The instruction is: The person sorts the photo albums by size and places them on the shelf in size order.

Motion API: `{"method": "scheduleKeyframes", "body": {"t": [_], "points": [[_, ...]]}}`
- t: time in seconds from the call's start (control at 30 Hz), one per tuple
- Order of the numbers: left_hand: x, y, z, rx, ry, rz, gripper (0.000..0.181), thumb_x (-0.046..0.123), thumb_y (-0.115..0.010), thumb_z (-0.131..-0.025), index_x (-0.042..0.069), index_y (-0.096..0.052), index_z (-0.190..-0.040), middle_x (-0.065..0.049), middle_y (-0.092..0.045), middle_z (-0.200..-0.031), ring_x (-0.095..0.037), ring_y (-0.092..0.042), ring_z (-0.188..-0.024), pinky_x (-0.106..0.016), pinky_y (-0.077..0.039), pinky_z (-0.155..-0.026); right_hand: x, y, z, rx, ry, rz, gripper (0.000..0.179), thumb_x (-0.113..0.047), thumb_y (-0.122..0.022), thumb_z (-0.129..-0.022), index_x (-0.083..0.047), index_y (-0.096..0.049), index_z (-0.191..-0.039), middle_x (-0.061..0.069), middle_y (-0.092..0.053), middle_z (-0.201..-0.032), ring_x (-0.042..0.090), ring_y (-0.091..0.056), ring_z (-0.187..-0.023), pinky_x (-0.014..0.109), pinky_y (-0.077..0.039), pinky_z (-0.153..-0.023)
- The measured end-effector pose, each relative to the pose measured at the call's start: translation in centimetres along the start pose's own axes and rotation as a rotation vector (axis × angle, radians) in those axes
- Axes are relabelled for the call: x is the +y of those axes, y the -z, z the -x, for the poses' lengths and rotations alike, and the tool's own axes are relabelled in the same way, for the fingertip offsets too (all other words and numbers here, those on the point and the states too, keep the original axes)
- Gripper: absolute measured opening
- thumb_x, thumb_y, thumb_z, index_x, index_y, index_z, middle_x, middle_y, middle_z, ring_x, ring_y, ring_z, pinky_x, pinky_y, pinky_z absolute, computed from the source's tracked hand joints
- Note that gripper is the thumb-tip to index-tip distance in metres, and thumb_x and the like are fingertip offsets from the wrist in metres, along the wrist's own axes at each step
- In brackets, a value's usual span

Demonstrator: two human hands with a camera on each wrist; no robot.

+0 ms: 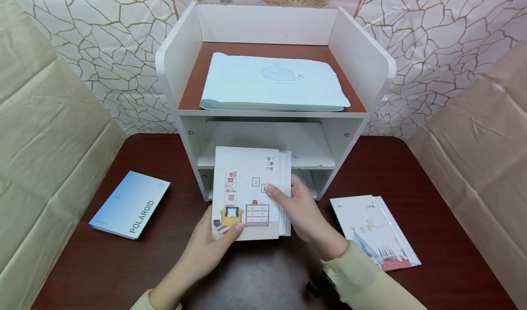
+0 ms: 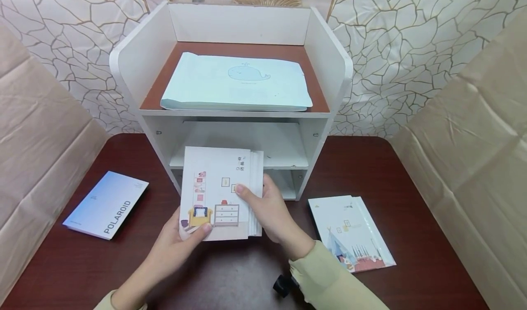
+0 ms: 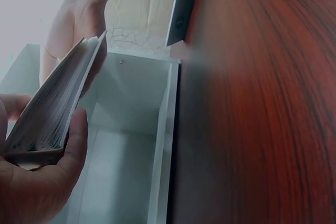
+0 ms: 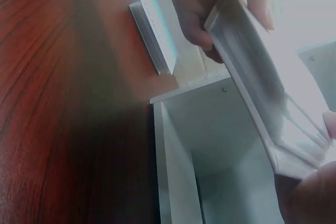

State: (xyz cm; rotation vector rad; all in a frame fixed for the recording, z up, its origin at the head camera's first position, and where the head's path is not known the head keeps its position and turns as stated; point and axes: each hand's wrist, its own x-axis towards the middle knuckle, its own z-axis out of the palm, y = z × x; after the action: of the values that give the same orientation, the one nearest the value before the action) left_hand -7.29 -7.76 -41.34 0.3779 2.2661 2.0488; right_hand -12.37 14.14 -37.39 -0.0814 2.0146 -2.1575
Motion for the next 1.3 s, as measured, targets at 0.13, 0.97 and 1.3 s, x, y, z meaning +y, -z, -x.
{"method": "scheduleKeyframes", "body": {"t": [0.13, 0.97, 1.3], "points": [[0.4, -0.1, 0.1, 0.015, 0.012, 0.012, 0.05, 0.023, -0.071, -0.09, 0.019, -0.046, -0.134, 0.0, -0.067, -0.113, -0.02, -0.066, -0.098, -0.031, -0.054, -0.081, -0.1, 0.2, 0.0, -0.017, -0.027, 0.011, 0.047, -0.024, -0.064, -0.095, -0.015, -0.042, -0.136, 0.016, -0.067, -0.11, 0.03, -0.069, -0.09, 0.045, -0.057, -0.071], [3.5, 1.4, -1.3, 0.08, 0.076, 0.301, 0.048, 0.017, -0.063, -0.095, 0.009, -0.04, -0.136, -0.018, -0.058, -0.121, -0.03, -0.066, -0.095, -0.044, -0.055, -0.079, -0.6, 0.2, 1.6, -0.245, -0.051, 0.003, 0.062, -0.009, -0.069, -0.09, -0.003, -0.027, -0.134, 0.024, -0.063, -0.113, 0.034, -0.067, -0.092, 0.048, -0.055, -0.078], [4.5, 2.2, -2.1, 0.035, 0.063, 0.377, 0.05, 0.017, -0.06, -0.098, 0.005, -0.037, -0.14, -0.02, -0.054, -0.129, -0.03, -0.064, -0.103, -0.046, -0.053, -0.085, -1.1, 0.1, 1.2, -0.283, -0.001, -0.052, 0.062, -0.01, -0.069, -0.091, 0.0, -0.028, -0.137, 0.025, -0.063, -0.113, 0.04, -0.066, -0.092, 0.049, -0.054, -0.082]]}}
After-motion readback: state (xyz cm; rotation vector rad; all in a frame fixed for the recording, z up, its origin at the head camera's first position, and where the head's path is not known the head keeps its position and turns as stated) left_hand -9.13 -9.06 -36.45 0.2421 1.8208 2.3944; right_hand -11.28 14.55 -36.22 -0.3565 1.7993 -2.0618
